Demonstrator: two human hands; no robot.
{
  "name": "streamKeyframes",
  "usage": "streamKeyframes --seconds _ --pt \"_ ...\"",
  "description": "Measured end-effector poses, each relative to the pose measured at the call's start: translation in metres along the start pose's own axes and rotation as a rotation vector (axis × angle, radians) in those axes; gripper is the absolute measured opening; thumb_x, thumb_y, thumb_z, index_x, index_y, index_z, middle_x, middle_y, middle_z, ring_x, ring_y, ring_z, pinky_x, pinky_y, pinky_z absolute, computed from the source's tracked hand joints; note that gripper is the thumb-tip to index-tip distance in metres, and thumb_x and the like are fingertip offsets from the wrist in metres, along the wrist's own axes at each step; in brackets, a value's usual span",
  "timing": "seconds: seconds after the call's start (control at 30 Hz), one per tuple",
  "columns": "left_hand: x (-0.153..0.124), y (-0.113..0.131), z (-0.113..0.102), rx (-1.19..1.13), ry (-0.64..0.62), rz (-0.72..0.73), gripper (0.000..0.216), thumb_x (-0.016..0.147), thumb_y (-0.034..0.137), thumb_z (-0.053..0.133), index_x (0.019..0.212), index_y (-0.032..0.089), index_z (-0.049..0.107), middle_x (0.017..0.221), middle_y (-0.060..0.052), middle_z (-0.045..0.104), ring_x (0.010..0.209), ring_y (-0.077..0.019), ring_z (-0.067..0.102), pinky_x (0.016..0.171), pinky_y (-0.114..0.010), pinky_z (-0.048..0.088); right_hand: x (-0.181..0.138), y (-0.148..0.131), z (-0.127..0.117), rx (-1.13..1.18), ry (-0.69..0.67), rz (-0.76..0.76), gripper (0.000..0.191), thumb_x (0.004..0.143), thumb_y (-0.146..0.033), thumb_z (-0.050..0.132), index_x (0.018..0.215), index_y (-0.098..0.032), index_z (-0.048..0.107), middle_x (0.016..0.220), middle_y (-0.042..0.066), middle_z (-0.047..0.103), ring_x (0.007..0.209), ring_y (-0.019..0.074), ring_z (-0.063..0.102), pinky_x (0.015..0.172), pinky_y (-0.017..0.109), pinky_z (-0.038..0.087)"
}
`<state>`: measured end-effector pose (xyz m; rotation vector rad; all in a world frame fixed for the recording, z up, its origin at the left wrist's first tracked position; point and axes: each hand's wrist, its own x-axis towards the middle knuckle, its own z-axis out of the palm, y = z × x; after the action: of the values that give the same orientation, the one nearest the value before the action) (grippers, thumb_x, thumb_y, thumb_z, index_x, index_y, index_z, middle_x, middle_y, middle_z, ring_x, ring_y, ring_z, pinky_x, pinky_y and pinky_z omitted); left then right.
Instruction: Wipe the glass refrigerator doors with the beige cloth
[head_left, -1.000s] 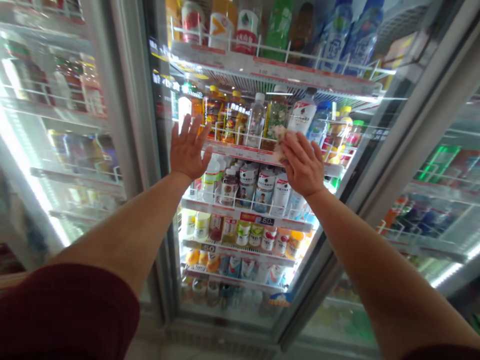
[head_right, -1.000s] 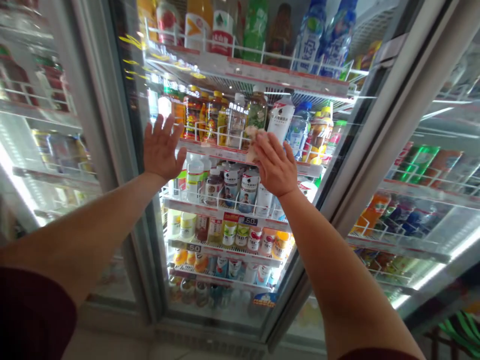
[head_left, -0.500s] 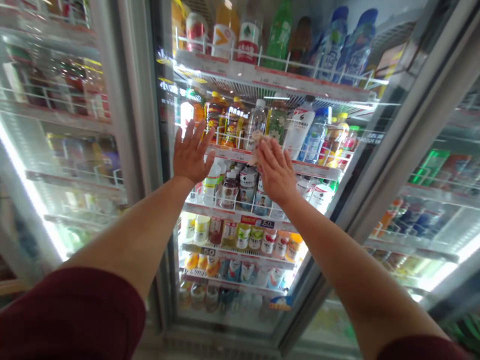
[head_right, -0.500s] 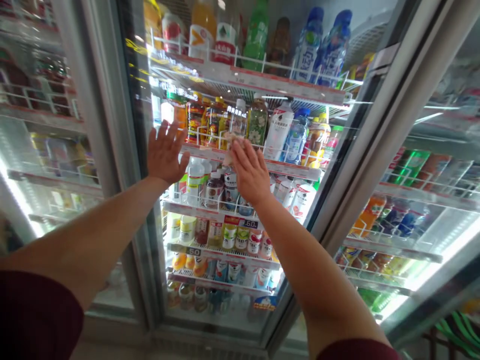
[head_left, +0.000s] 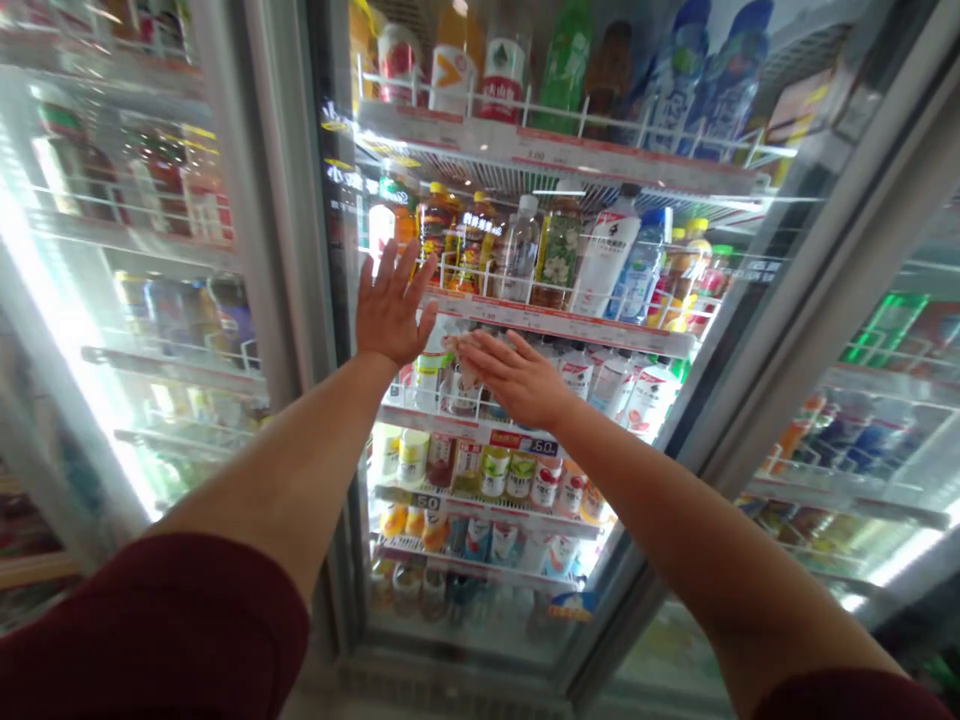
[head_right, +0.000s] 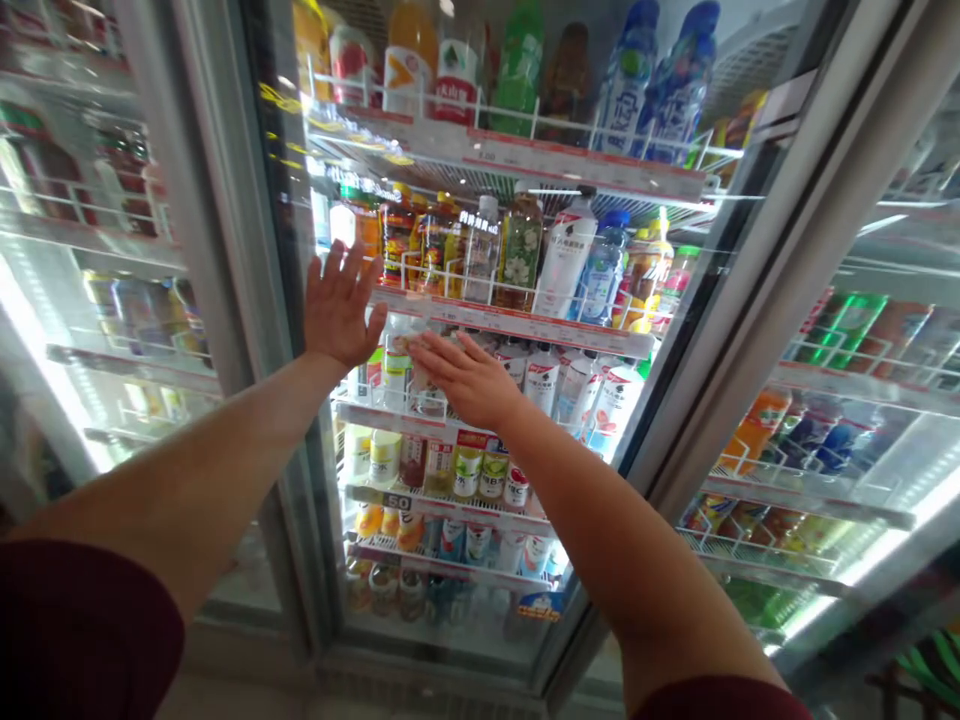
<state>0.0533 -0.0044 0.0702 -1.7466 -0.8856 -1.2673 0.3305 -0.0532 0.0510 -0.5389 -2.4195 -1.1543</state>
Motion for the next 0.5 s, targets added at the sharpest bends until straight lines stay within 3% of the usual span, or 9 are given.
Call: streamKeyframes --seconds 0.07,0.2,0.4,0.5 --pt "-0.001 -0.001 0.001 0.010 0.019 0.021 0.065 0.106 0.045 0.039 0.167 0.030 0.027 0.173 -0.002 0.022 0.162 -0.0246 0.007 0.134 -0.051 0.005 -0.003 0.005 -0.003 -0.031 0.024 0.027 0.069 0.101 -0.012 0.042 0.167 -0.024 0.024 0.169 -0.003 0.039 0.161 0.0165 0.022 0.137 0.046 0.007" --pt "-0.001 -0.003 0.003 0.027 0.012 0.025 0.066 0.106 0.044 0.039 0.168 0.031 0.024 0.174 -0.002 0.021 0.162 -0.0248 0.007 0.134 -0.054 0.005 -0.012 0.017 -0.008 -0.103 0.185 0.262 0.069 0.104 -0.018 0.042 0.169 -0.024 0.018 0.171 0.001 0.035 0.163 0.0216 0.019 0.136 0.051 0.003" --pt "0.000 -0.001 0.001 0.014 -0.037 -0.017 0.065 0.105 0.046 0.039 0.166 0.027 0.028 0.174 -0.002 0.020 0.162 -0.0273 0.008 0.133 -0.058 0.006 -0.041 0.020 -0.011 -0.097 0.046 -0.055 0.074 0.104 -0.015 0.043 0.169 -0.026 0.011 0.167 -0.003 0.043 0.160 0.0145 0.025 0.136 0.042 0.008" --pt "0.001 0.000 0.001 -0.003 -0.045 -0.036 0.065 0.105 0.046 0.040 0.166 0.028 0.029 0.174 -0.002 0.021 0.162 -0.0276 0.008 0.134 -0.057 0.004 -0.053 0.033 -0.023 -0.175 0.152 0.113 0.071 0.105 -0.019 0.046 0.168 -0.029 0.014 0.166 -0.002 0.043 0.160 0.0173 0.026 0.136 0.045 0.008"
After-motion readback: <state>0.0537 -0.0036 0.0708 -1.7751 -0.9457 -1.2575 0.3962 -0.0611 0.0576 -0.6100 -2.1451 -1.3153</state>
